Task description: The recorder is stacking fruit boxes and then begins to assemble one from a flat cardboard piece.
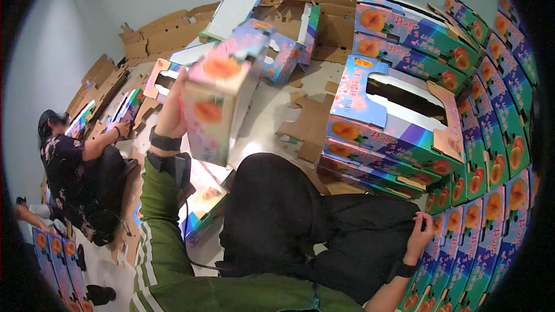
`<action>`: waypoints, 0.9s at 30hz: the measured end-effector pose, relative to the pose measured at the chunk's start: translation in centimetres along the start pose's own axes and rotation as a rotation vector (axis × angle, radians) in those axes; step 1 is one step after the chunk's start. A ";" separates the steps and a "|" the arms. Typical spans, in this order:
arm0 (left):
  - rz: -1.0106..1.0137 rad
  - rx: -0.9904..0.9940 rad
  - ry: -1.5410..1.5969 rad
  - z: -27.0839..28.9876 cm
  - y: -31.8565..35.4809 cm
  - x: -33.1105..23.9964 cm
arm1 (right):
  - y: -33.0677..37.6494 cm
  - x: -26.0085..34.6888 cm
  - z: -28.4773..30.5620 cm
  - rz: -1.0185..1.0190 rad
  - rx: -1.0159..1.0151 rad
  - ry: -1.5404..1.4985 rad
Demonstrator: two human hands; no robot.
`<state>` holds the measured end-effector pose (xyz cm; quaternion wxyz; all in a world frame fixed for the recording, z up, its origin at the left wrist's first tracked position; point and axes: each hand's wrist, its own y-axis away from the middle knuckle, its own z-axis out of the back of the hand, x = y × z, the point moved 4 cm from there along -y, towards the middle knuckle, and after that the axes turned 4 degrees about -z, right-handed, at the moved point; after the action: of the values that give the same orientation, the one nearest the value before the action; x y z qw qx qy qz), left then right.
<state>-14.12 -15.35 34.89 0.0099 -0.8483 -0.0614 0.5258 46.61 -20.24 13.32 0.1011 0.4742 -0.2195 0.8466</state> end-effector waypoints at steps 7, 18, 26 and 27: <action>-0.412 0.030 -0.008 -6.9 3.2 -1.0 | 0.5 0.6 0.1 0.027 0.018 -0.101; -0.466 0.106 -0.171 -19.7 9.3 10.6 | 5.7 19.7 -7.2 0.054 0.742 -0.922; -0.406 0.349 -0.451 -23.7 11.9 11.1 | 7.7 20.2 -4.5 0.065 0.723 -0.903; -0.398 0.359 -0.443 -23.9 11.8 11.1 | 7.8 20.5 -4.2 0.058 0.711 -0.897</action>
<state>13.26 -24.63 34.75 0.2478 -0.6696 -0.1327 0.6875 29.57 -25.88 26.63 -0.1909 0.7858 0.0445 0.5866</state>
